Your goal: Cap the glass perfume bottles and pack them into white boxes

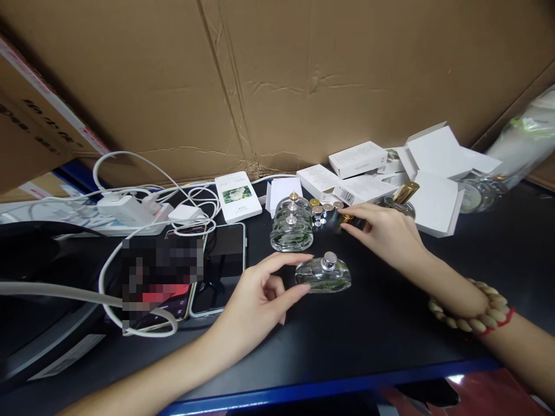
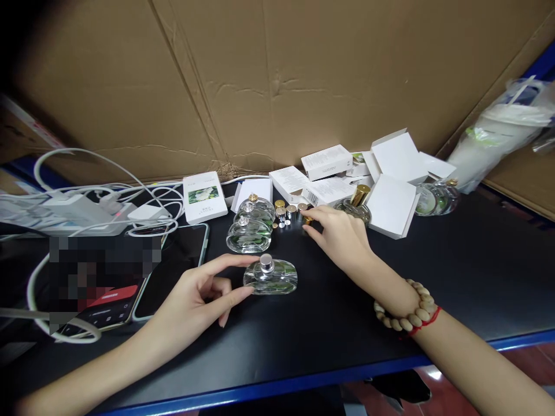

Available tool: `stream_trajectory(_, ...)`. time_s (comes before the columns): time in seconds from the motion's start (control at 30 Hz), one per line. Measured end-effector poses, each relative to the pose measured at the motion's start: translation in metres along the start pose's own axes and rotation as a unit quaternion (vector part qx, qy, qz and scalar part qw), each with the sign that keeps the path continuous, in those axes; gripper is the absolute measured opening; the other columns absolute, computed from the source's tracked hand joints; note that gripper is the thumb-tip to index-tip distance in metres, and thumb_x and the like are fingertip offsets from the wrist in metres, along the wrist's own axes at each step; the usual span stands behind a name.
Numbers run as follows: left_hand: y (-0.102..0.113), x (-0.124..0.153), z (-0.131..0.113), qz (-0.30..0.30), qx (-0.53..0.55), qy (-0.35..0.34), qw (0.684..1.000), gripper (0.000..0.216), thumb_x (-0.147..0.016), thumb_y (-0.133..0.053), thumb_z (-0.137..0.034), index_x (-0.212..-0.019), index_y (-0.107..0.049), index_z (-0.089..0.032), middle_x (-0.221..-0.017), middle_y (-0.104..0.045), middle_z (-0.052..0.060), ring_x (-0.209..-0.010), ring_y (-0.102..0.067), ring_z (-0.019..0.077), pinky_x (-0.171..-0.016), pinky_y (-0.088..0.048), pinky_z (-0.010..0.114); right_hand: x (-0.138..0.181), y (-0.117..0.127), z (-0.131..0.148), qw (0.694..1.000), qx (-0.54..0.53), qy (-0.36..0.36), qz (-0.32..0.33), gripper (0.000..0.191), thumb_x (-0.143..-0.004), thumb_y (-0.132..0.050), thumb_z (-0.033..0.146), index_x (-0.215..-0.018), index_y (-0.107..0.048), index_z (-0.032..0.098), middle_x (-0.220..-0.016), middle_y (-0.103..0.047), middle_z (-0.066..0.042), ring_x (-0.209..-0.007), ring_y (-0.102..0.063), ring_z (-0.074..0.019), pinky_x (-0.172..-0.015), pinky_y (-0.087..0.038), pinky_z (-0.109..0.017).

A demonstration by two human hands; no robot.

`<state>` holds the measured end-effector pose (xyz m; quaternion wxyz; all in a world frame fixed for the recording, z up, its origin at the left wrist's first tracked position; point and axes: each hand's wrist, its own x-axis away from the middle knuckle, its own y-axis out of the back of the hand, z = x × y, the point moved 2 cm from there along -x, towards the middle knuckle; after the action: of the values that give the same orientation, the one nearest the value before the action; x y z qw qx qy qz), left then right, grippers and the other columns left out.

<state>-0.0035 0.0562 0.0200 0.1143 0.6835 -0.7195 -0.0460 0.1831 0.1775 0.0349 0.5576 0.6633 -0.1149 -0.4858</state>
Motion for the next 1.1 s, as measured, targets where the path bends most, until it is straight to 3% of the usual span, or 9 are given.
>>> stream_trajectory(0.13, 0.000, -0.001, -0.002, 0.000, -0.004, -0.003, 1.000, 0.035, -0.075, -0.062, -0.022, -0.109, -0.061, -0.014, -0.042, -0.042, -0.011, -0.034, -0.039, 0.0042, -0.038, -0.031, 0.014, -0.001, 0.010, 0.003, 0.983, -0.138, 0.014, -0.120, 0.014, -0.077, -0.066, 0.023, -0.089, -0.073, 0.021, -0.081, -0.072, -0.003, -0.039, -0.048, -0.0074, -0.036, -0.037, -0.023)
stream_trajectory(0.23, -0.001, 0.000, -0.002, -0.001, -0.014, -0.016, 1.000, 0.034, -0.075, -0.061, -0.021, -0.109, -0.061, -0.014, -0.042, -0.041, -0.011, -0.034, -0.038, 0.0045, -0.038, -0.031, 0.014, 0.004, 0.023, 0.012, 0.928, -0.277, 0.063, -0.241, 0.022, -0.080, -0.062, 0.017, -0.099, -0.070, 0.026, -0.086, -0.071, -0.003, -0.045, -0.052, -0.0075, -0.036, -0.039, -0.021)
stream_trajectory(0.3, -0.003, 0.001, -0.001, -0.011, -0.029, -0.044, 0.999, 0.032, -0.077, -0.060, -0.021, -0.108, -0.062, -0.015, -0.043, -0.041, -0.011, -0.035, -0.038, 0.0049, -0.038, -0.032, 0.015, 0.011, 0.030, 0.022, 0.902, -0.296, 0.130, -0.287, 0.031, -0.081, -0.061, 0.013, -0.107, -0.067, 0.029, -0.089, -0.070, -0.004, -0.059, -0.060, -0.0107, -0.041, -0.043, -0.022)
stream_trajectory(0.43, -0.008, 0.003, 0.001, -0.029, -0.062, -0.119, 0.990, 0.030, -0.079, -0.059, -0.019, -0.109, -0.063, -0.021, -0.059, -0.052, -0.007, -0.040, -0.041, 0.0040, -0.040, -0.035, 0.015, 0.020, 0.037, 0.040, 0.899, -0.298, 0.224, -0.228, 0.029, -0.083, -0.058, 0.013, -0.109, -0.065, 0.024, -0.090, -0.070, -0.008, -0.077, -0.066, -0.0141, -0.056, -0.052, -0.024)
stream_trajectory(0.57, -0.009, 0.003, 0.003, -0.025, -0.070, -0.141, 0.987, 0.031, -0.080, -0.060, -0.017, -0.110, -0.062, -0.022, -0.091, -0.062, 0.000, -0.044, -0.044, 0.0019, -0.040, -0.036, 0.014, 0.022, 0.036, 0.044, 0.918, -0.272, 0.234, -0.170, 0.013, -0.081, -0.061, 0.013, -0.089, -0.067, 0.020, -0.086, -0.070, -0.007, -0.071, -0.066, -0.0134, -0.051, -0.052, -0.022)
stream_trajectory(0.67, -0.007, 0.003, 0.003, -0.021, -0.073, -0.138, 0.988, 0.031, -0.080, -0.060, -0.015, -0.110, -0.062, -0.022, -0.093, -0.062, -0.001, -0.045, -0.044, 0.0019, -0.040, -0.036, 0.014, 0.020, 0.032, 0.044, 0.917, -0.278, 0.242, -0.151, 0.010, -0.080, -0.061, 0.013, -0.086, -0.067, 0.019, -0.082, -0.070, -0.007, -0.064, -0.065, -0.0121, -0.044, -0.050, -0.020)
stream_trajectory(0.87, -0.007, 0.003, 0.003, -0.019, -0.080, -0.145, 0.986, 0.033, -0.079, -0.061, -0.013, -0.111, -0.061, -0.023, -0.088, -0.061, -0.002, -0.046, -0.045, 0.0027, -0.041, -0.036, 0.014, 0.021, 0.024, 0.045, 0.886, -0.349, 0.236, -0.192, 0.013, -0.074, -0.062, 0.011, -0.085, -0.065, 0.018, -0.076, -0.067, -0.006, -0.064, -0.063, -0.0127, -0.039, -0.048, -0.019)
stream_trajectory(1.1, -0.006, 0.007, 0.007, -0.021, -0.164, -0.198, 0.966, 0.036, -0.084, -0.057, -0.015, -0.118, -0.055, -0.027, -0.091, -0.060, -0.003, -0.052, -0.048, 0.0039, -0.045, -0.038, 0.013, 0.023, 0.023, 0.051, 0.880, -0.383, 0.205, -0.192, 0.018, -0.069, -0.063, 0.006, -0.084, -0.066, 0.016, -0.075, -0.065, -0.007, -0.051, -0.054, -0.0066, -0.029, -0.036, -0.013)
